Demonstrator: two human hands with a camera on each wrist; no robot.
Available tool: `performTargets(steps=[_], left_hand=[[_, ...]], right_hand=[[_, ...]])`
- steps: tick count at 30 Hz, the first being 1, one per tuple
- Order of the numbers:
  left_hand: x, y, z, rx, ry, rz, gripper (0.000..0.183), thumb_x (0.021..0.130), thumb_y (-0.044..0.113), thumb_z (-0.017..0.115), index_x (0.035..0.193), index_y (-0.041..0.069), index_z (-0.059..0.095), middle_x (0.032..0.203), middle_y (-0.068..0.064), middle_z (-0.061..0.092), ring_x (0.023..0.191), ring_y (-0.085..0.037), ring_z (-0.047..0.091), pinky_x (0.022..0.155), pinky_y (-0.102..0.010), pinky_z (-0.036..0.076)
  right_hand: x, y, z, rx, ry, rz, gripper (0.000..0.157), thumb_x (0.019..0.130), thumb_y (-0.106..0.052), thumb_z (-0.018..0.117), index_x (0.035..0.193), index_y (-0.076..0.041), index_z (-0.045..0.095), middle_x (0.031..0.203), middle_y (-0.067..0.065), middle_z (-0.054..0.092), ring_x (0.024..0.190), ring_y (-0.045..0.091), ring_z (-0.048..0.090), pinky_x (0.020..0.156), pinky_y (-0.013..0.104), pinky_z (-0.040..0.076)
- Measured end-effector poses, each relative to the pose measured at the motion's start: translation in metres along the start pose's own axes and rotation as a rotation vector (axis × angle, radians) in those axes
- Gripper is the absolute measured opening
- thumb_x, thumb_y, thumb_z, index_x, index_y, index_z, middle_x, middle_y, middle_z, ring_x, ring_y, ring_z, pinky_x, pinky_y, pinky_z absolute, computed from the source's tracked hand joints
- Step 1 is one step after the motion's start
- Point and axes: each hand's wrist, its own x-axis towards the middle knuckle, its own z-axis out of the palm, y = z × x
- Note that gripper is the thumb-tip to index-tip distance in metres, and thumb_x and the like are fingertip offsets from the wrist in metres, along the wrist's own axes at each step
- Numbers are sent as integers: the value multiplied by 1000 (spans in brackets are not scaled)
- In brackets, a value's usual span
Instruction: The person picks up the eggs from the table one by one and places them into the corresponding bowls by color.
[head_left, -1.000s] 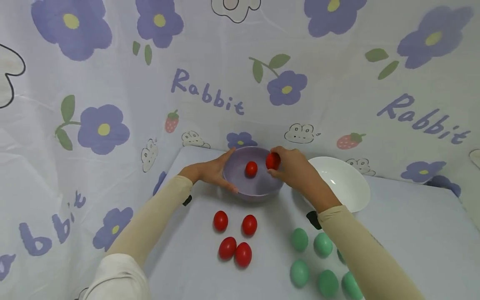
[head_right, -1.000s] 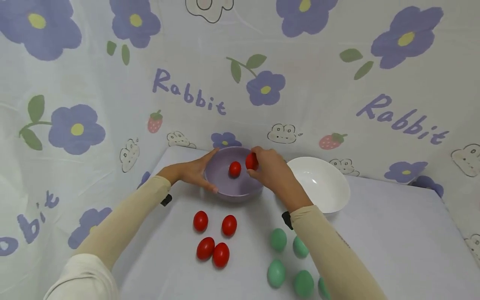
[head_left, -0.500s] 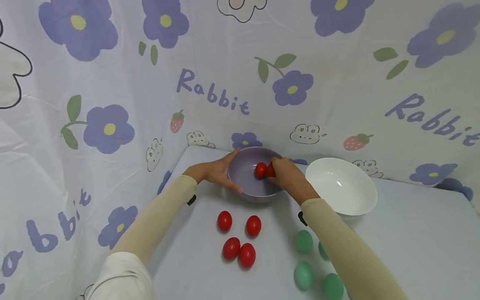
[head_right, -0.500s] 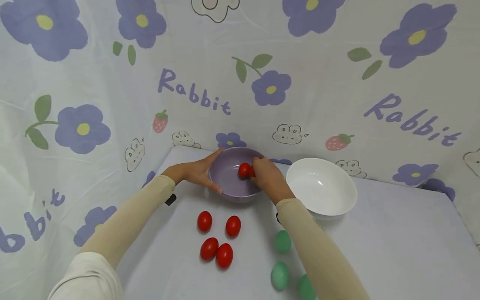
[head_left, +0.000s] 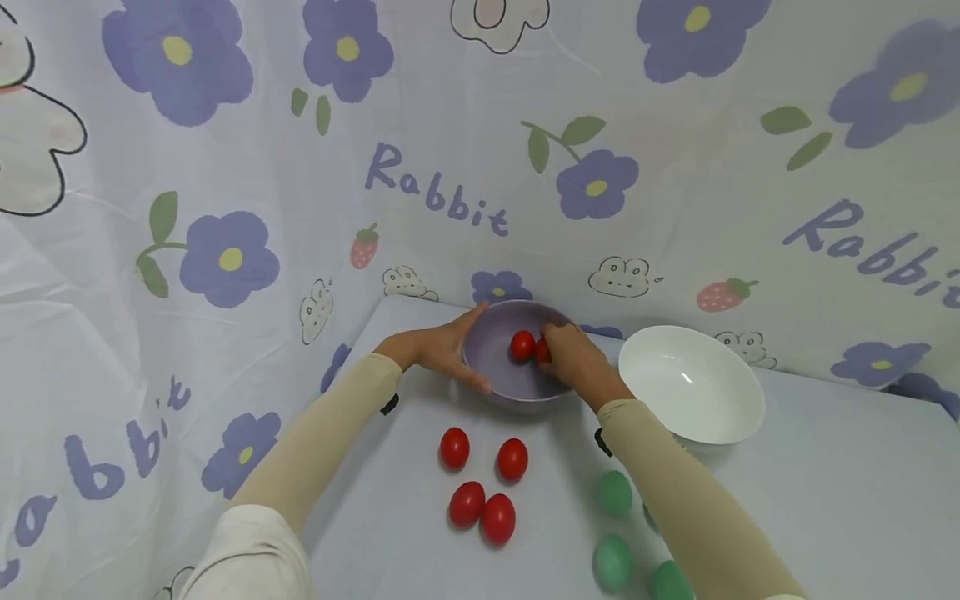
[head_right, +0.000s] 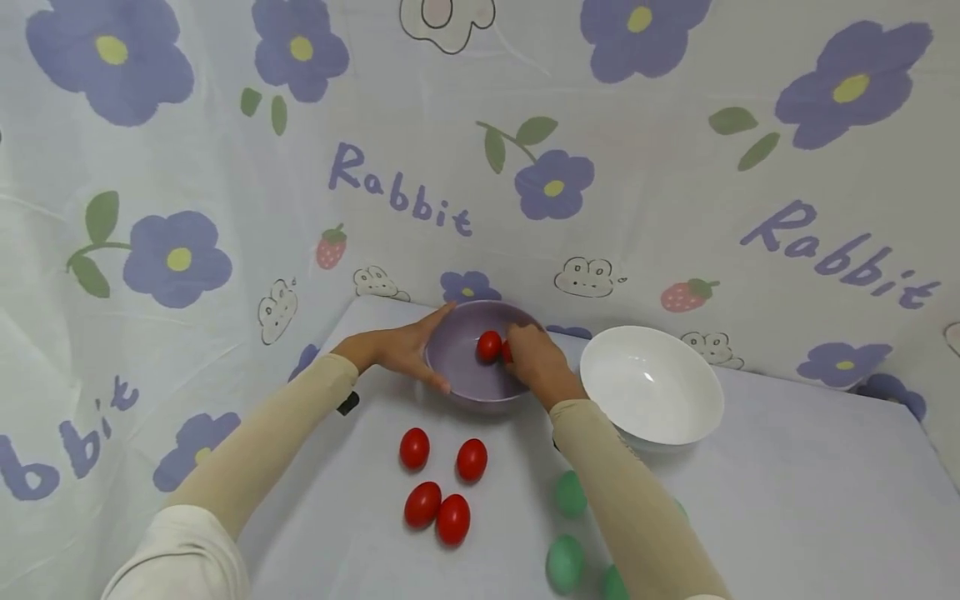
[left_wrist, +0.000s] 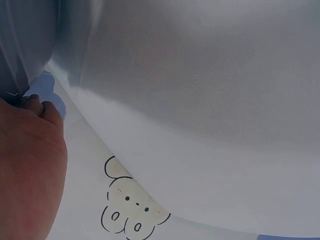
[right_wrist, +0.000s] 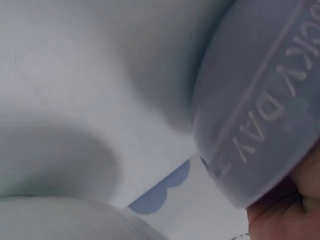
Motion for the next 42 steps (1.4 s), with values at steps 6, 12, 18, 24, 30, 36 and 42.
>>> performTargets(steps=[6, 12, 18, 24, 30, 36, 42], left_hand=[[1, 0, 3, 10, -12, 3, 155, 66, 72, 91, 170, 20, -12, 176, -6, 11, 156, -28, 27, 124, -50, 35], [0, 1, -1, 14, -12, 7, 155, 66, 72, 91, 170, 19, -12, 176, -5, 12, 156, -27, 26, 124, -50, 33], [0, 2, -4, 15, -3, 11, 155, 66, 73, 91, 170, 20, -11, 176, -4, 10, 157, -26, 24, 126, -51, 31], [1, 0, -2, -5, -1, 3, 157, 64, 73, 91, 170, 21, -12, 177, -4, 10, 158, -27, 23, 125, -52, 31], [2, -2, 3, 9, -10, 7, 156, 65, 74, 90, 170, 21, -13, 176, -5, 11, 157, -27, 25, 125, -51, 33], [3, 2, 2, 6, 0, 9, 155, 65, 72, 91, 170, 21, -11, 175, -6, 13, 155, -29, 27, 123, -53, 35], [1, 1, 1, 34, 0, -7, 156, 64, 77, 89, 170, 23, -12, 176, -5, 11, 156, -27, 25, 124, -52, 34]], right_hand=[[4, 4, 10, 16, 7, -13, 45, 95, -14, 82, 132, 3, 62, 112, 17, 73, 98, 27, 68, 88, 42, 62], [9, 2, 13, 4, 39, -31, 41, 96, -15, 80, 130, 1, 63, 110, 16, 74, 96, 26, 70, 87, 41, 62], [9, 1, 11, 6, 41, -26, 49, 97, -16, 80, 138, 1, 60, 116, 18, 74, 99, 28, 70, 92, 44, 62], [7, 1, 13, 15, 31, -2, 52, 96, -16, 81, 140, -1, 58, 120, 19, 73, 105, 30, 70, 96, 46, 61], [1, 3, 15, 18, 36, 0, 55, 95, -15, 82, 142, -1, 57, 125, 20, 72, 110, 31, 70, 98, 48, 60], [-11, -2, -3, 73, 92, -9, 64, 98, -15, 78, 154, -2, 50, 140, 21, 66, 122, 36, 68, 105, 51, 55], [-43, -17, -41, 198, 194, -33, 70, 100, -19, 75, 161, -8, 43, 152, 19, 58, 136, 41, 59, 111, 57, 49]])
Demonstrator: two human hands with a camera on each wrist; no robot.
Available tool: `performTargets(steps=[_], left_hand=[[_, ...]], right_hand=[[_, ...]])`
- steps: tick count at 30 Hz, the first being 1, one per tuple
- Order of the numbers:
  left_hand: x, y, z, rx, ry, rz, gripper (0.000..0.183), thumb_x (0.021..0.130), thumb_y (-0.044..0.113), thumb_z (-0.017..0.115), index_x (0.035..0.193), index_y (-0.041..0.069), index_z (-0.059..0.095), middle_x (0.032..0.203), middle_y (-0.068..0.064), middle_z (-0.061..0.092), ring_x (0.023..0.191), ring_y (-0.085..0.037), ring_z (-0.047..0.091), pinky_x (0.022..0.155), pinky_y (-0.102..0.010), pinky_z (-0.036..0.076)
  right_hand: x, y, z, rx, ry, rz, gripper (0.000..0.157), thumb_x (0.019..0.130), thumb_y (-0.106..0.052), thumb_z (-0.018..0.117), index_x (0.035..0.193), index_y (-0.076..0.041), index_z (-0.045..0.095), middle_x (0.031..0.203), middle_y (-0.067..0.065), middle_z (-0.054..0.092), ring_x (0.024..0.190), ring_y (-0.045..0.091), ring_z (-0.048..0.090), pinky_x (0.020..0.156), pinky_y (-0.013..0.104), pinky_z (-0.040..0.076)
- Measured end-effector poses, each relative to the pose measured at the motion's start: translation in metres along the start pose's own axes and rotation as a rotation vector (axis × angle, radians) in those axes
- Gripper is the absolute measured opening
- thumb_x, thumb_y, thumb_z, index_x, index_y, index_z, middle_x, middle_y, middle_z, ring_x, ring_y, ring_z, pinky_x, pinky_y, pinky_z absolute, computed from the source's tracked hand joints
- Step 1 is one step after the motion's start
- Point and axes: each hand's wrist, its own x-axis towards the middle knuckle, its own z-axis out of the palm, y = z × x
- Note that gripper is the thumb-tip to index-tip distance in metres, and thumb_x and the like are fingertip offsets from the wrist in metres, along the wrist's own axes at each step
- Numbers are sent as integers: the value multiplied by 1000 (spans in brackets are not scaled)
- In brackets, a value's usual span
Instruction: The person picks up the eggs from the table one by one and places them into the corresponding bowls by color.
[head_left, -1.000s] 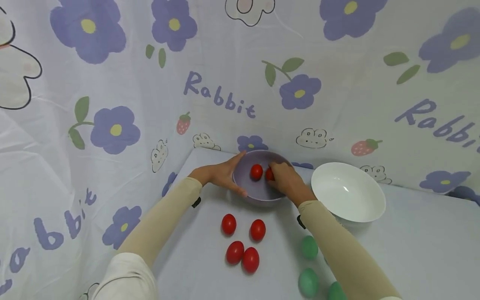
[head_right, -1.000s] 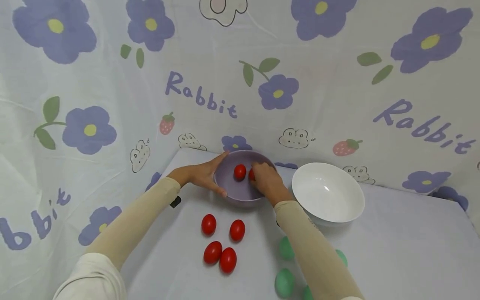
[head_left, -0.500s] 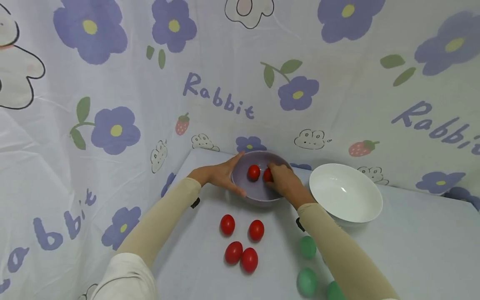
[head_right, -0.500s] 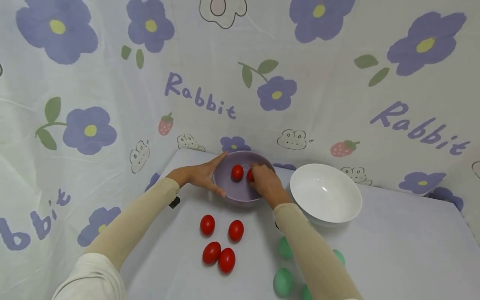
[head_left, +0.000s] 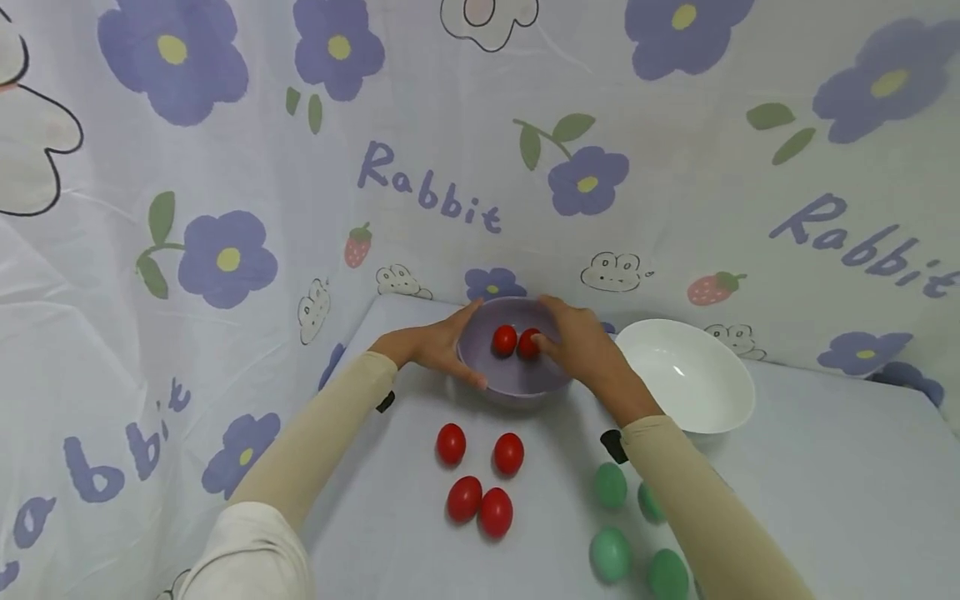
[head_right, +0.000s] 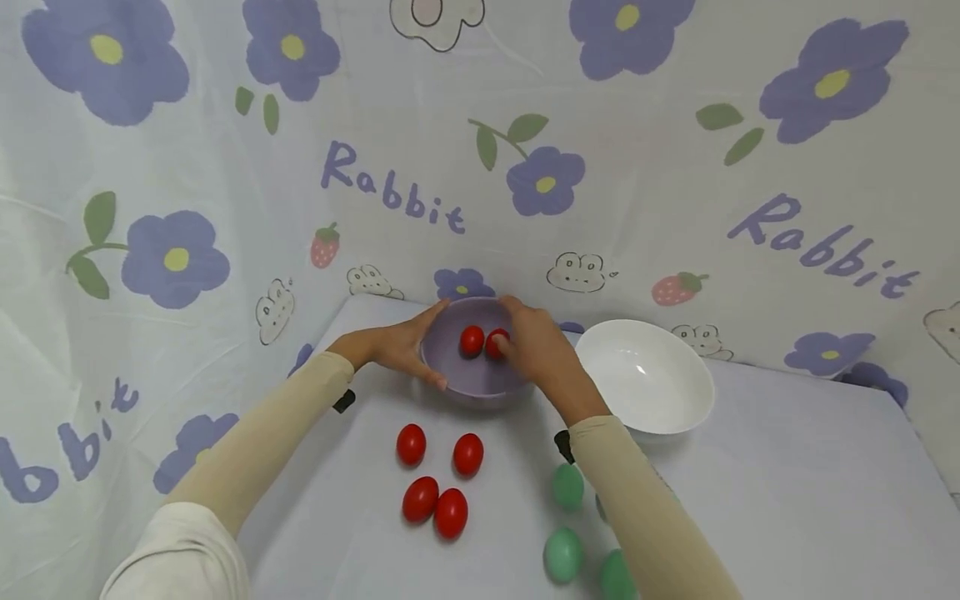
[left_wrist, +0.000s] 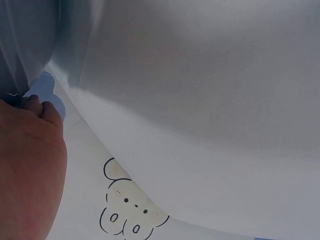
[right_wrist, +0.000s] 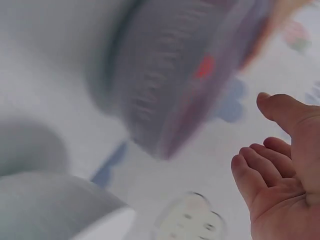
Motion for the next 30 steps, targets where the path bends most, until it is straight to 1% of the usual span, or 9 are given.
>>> performTargets(steps=[5, 10, 13, 16, 17, 21, 24, 28, 30], left_hand=[[-3, -3, 0, -2, 13, 11, 155, 65, 75, 89, 170, 20, -10, 175, -5, 14, 154, -27, 29, 122, -52, 36], [-4, -4, 1, -22, 9, 18, 152, 68, 71, 90, 170, 19, -10, 174, -3, 17, 151, -27, 31, 120, -51, 40], [-6, -4, 3, -25, 8, 15, 152, 68, 71, 90, 170, 19, -10, 174, -4, 16, 152, -27, 30, 121, -52, 39], [-7, -5, 5, -23, 9, 12, 152, 68, 72, 90, 170, 19, -10, 175, -4, 14, 153, -27, 29, 122, -52, 37], [-7, -6, 5, -30, 11, 22, 152, 68, 71, 90, 170, 19, -10, 174, -4, 16, 153, -26, 29, 122, -52, 38], [-8, -10, 5, -32, 8, 33, 153, 68, 71, 91, 170, 18, -10, 173, -4, 17, 151, -25, 31, 121, -51, 38], [-7, -11, 3, -20, 8, 32, 153, 68, 70, 91, 170, 16, -11, 173, -5, 16, 151, -25, 31, 121, -50, 39], [-1, -7, 1, 4, 10, 44, 152, 69, 70, 90, 169, 16, -11, 173, -6, 16, 150, -25, 32, 121, -50, 39], [3, -4, 1, 14, 7, 53, 152, 69, 72, 89, 169, 16, -12, 173, -6, 16, 151, -26, 32, 121, -50, 39]], right_hand=[[-28, -23, -35, 99, 133, -53, 72, 99, -24, 77, 162, -13, 43, 156, 16, 55, 139, 38, 57, 111, 54, 49], [-58, -45, -69, 173, 266, -104, 73, 98, -26, 80, 162, -18, 45, 160, 6, 51, 144, 29, 53, 113, 48, 48], [-76, -58, -85, 215, 337, -148, 72, 97, -25, 81, 160, -22, 48, 159, -1, 53, 142, 23, 55, 112, 42, 49], [-94, -70, -98, 260, 415, -207, 70, 94, -21, 84, 157, -23, 52, 156, -5, 56, 139, 17, 58, 109, 29, 49], [-100, -74, -102, 280, 440, -226, 70, 93, -18, 84, 156, -23, 53, 154, -6, 57, 138, 15, 58, 108, 25, 49], [-126, -89, -109, 286, 513, -283, 74, 90, -11, 87, 156, -25, 55, 152, -10, 59, 134, 7, 59, 105, 17, 47], [-146, -98, -107, 285, 509, -294, 80, 88, -9, 88, 157, -27, 53, 153, -13, 57, 134, 4, 59, 104, 17, 48], [-172, -107, -101, 371, 479, -296, 86, 83, 2, 89, 157, -22, 53, 155, -9, 57, 136, 10, 59, 105, 21, 49], [-185, -110, -98, 444, 469, -321, 91, 77, 12, 89, 156, -17, 54, 155, -3, 58, 138, 16, 58, 105, 25, 49]])
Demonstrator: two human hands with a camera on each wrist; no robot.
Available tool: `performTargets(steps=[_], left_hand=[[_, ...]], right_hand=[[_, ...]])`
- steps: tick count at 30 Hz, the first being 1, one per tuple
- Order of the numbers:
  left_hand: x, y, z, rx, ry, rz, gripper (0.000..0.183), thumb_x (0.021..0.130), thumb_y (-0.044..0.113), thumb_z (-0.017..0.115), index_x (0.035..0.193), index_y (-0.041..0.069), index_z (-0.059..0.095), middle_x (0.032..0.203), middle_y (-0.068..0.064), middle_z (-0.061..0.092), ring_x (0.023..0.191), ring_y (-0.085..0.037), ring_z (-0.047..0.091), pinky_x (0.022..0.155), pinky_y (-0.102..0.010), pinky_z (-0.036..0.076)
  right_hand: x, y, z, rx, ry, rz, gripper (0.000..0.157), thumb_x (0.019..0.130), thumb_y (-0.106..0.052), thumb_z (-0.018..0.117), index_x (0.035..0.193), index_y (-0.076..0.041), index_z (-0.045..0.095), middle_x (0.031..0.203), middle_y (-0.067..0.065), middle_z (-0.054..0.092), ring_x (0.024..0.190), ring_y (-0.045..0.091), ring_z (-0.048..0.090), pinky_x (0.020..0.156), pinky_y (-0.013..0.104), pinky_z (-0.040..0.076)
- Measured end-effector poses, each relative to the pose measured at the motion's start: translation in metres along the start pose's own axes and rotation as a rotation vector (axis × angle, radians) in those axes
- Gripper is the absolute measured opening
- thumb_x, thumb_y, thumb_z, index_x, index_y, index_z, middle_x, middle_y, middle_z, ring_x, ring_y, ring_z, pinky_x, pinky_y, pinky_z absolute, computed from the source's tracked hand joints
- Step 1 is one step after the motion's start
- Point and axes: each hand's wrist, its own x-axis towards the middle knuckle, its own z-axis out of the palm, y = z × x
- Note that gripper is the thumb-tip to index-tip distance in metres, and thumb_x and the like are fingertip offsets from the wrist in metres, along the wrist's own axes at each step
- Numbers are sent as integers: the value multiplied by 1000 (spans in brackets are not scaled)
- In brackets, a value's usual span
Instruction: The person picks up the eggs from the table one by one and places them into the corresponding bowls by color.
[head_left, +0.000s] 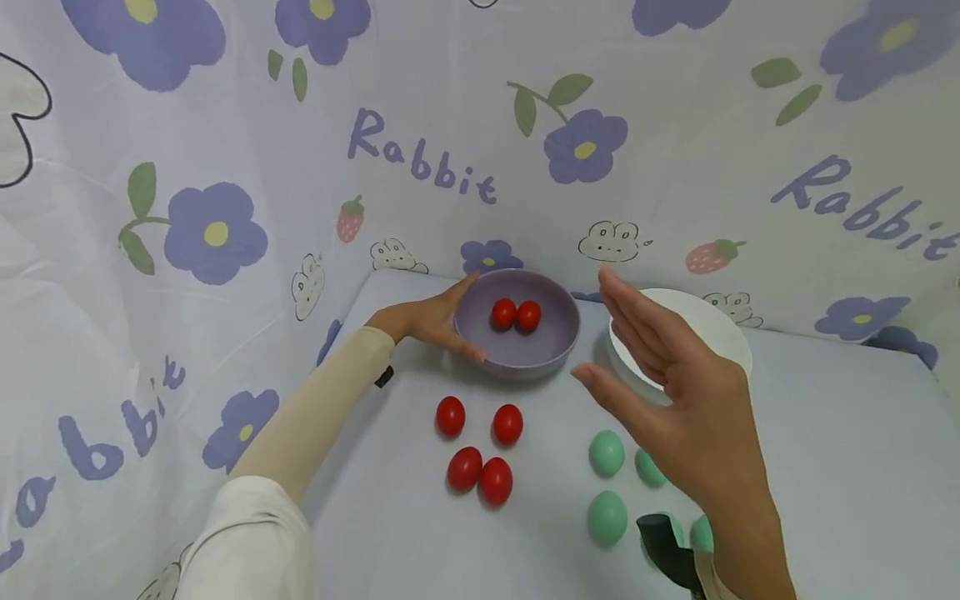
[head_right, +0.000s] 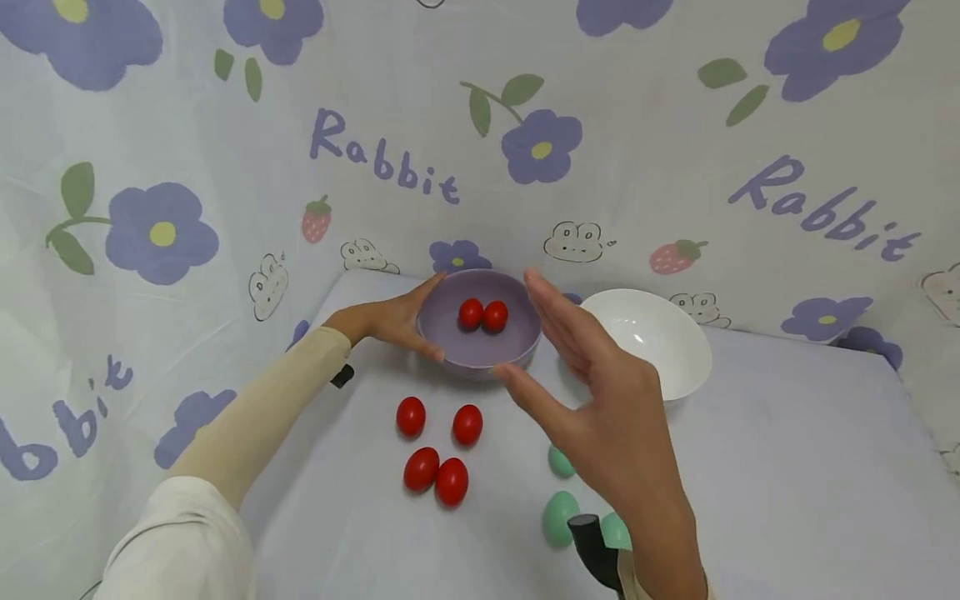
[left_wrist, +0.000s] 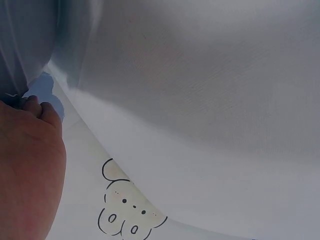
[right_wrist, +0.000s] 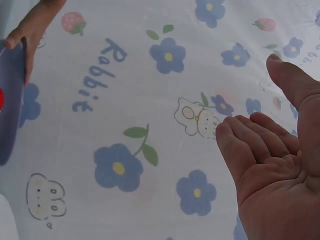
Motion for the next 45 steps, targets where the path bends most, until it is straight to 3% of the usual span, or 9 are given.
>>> performTargets(steps=[4, 7, 12, 16, 21, 27, 31, 38, 45], left_hand=[[5, 6, -5, 6, 4, 8, 153, 69, 73, 88, 170, 17, -11, 173, -5, 16, 151, -25, 31, 121, -50, 39], [5, 8, -8, 4, 16, -2, 153, 67, 73, 89, 170, 18, -11, 174, -3, 15, 152, -24, 30, 122, -50, 38], [2, 7, -10, 14, 22, -29, 154, 67, 75, 89, 170, 19, -12, 175, -4, 13, 153, -25, 29, 123, -50, 36], [0, 6, -10, 8, 11, -37, 154, 67, 74, 89, 170, 18, -12, 175, -4, 13, 153, -25, 28, 123, -50, 36], [-2, 8, -10, -5, 5, -48, 155, 66, 74, 90, 170, 20, -12, 176, -5, 12, 156, -27, 25, 124, -53, 33], [-1, 8, -6, -25, 5, -41, 154, 67, 71, 91, 170, 20, -12, 176, -4, 11, 155, -27, 26, 124, -52, 34], [-1, 6, -4, -37, 5, -36, 154, 68, 70, 91, 170, 20, -13, 176, -4, 11, 155, -26, 26, 124, -52, 34], [0, 2, 0, -16, 5, -44, 154, 67, 73, 89, 169, 19, -13, 176, -6, 9, 157, -27, 24, 125, -52, 32], [0, 2, 2, -18, 5, -30, 153, 68, 74, 88, 169, 19, -13, 176, -6, 11, 156, -29, 26, 124, -54, 34]], right_hand=[[-22, -5, 6, 101, -28, -19, 99, 68, 20, 90, 155, -9, 54, 155, 7, 58, 141, 23, 57, 106, 29, 50], [-39, 4, 22, 130, -90, -12, 96, 70, 12, 93, 155, -9, 54, 155, 7, 57, 140, 25, 57, 106, 31, 50], [-70, 38, 62, 51, -252, 165, 89, 85, -22, 92, 161, -32, 46, 159, -11, 52, 143, 13, 54, 107, 32, 50], [-92, 64, 93, -80, -377, 339, 89, 86, -39, 89, 160, -48, 40, 157, -23, 49, 146, 6, 48, 109, 38, 50], [-110, 84, 115, -186, -475, 432, 87, 87, -38, 89, 161, -38, 44, 157, -18, 52, 144, 13, 53, 109, 41, 51], [-117, 94, 122, -248, -562, 475, 83, 88, -35, 88, 160, -21, 49, 153, -2, 60, 139, 25, 58, 107, 48, 53], [-122, 98, 126, -266, -585, 460, 76, 89, -30, 88, 155, -15, 54, 142, 4, 68, 131, 26, 65, 105, 48, 54], [-127, 101, 132, -304, -560, 448, 65, 88, -26, 89, 146, -15, 61, 122, 3, 76, 108, 22, 72, 98, 45, 59], [-129, 104, 133, -248, -548, 475, 63, 88, -23, 89, 144, -15, 60, 129, 4, 74, 118, 25, 71, 101, 46, 58]])
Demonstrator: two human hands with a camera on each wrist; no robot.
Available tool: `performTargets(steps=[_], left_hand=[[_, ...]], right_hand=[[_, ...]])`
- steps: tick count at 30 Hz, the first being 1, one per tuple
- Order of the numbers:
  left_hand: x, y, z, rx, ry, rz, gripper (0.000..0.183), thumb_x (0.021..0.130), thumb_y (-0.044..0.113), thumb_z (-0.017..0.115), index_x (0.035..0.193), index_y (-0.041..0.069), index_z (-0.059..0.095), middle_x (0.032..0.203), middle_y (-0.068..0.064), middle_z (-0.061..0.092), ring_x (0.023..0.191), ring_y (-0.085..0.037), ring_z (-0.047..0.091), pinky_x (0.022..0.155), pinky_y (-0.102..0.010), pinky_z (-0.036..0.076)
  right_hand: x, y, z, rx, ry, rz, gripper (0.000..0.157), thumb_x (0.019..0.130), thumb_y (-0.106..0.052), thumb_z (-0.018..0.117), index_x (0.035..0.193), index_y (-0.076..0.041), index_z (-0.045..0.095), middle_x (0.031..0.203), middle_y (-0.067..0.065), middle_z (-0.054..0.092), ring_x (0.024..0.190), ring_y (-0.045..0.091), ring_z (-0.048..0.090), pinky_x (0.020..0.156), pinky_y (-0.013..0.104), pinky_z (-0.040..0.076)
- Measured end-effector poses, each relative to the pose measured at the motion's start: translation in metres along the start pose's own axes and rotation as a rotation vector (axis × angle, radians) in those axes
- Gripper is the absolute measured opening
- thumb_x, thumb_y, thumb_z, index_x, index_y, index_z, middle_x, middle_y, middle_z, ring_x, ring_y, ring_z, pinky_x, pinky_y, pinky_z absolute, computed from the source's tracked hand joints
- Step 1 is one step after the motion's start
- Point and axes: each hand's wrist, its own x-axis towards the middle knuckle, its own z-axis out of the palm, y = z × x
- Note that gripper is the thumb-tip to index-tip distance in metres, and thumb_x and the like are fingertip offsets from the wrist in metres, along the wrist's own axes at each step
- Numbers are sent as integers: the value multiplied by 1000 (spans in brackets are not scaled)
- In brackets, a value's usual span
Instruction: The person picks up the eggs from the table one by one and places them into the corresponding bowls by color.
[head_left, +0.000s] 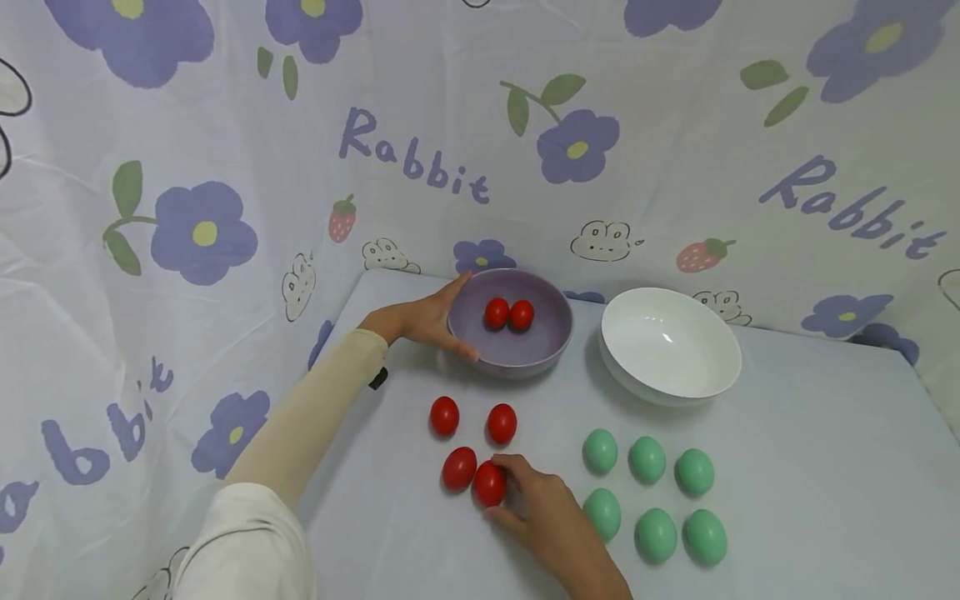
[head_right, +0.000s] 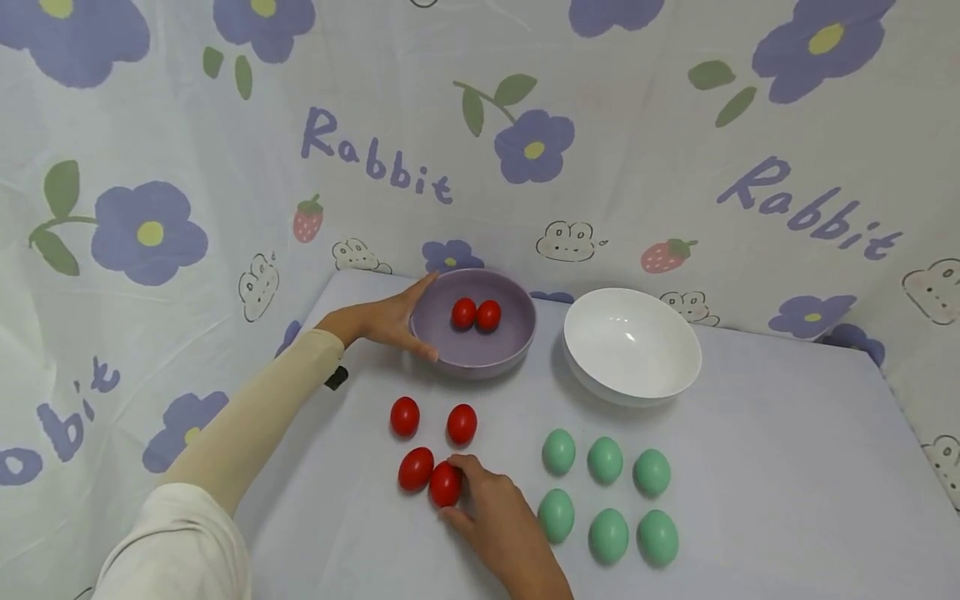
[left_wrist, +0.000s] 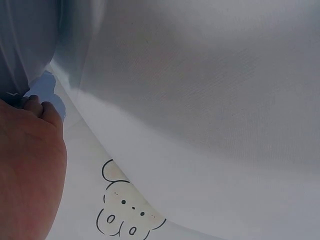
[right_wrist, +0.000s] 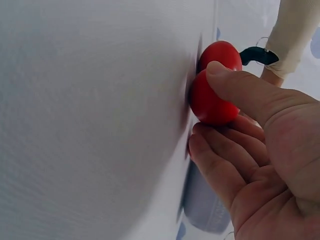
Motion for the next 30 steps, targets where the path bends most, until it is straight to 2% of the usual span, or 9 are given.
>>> performTargets(steps=[5, 8, 12, 15, 22, 27, 30], left_hand=[[-2, -2, -1, -2, 5, -18, 154, 67, 74, 89, 170, 21, -13, 176, -6, 11, 155, -28, 27, 123, -53, 35], [-2, -4, 0, -15, 0, -20, 154, 67, 74, 89, 170, 22, -13, 176, -5, 11, 155, -27, 27, 124, -52, 34], [0, -3, 1, -30, 0, 10, 154, 67, 72, 90, 170, 19, -13, 175, -6, 13, 153, -27, 29, 123, -52, 36], [0, -1, 0, -30, 6, 31, 154, 68, 70, 90, 169, 16, -12, 174, -7, 16, 152, -27, 31, 122, -52, 37], [3, 0, -1, -26, 12, 36, 152, 69, 71, 90, 170, 18, -12, 174, -4, 17, 151, -26, 31, 122, -51, 37], [0, 0, -1, -7, 3, 7, 155, 67, 75, 88, 170, 20, -13, 176, -5, 9, 154, -26, 27, 124, -51, 34], [0, 1, 0, -7, 2, 13, 156, 66, 75, 88, 169, 19, -13, 177, -6, 9, 155, -27, 27, 124, -51, 33]], right_hand=[[0, 1, 0, 62, 4, 16, 59, 87, -23, 89, 140, -18, 62, 131, 3, 74, 122, 26, 70, 101, 47, 57], [-2, 0, -9, 120, 14, 18, 58, 87, -22, 89, 139, -20, 63, 134, 3, 73, 124, 25, 70, 100, 44, 57], [-2, -7, -38, 162, 59, 80, 61, 86, -22, 91, 140, -25, 63, 139, 0, 71, 127, 23, 68, 100, 40, 57], [1, -13, -67, 142, 133, 95, 65, 84, -21, 93, 141, -24, 62, 140, 1, 70, 127, 24, 68, 99, 38, 57], [16, -17, -132, 18, 307, -41, 68, 86, -15, 91, 146, -11, 58, 142, 11, 67, 127, 30, 67, 98, 39, 56], [30, -18, -167, -56, 414, -139, 64, 87, -13, 90, 143, -7, 60, 137, 15, 70, 123, 33, 69, 96, 40, 56], [40, -20, -186, -92, 467, -181, 62, 87, -11, 90, 141, -7, 61, 136, 15, 71, 124, 33, 68, 99, 43, 56]])
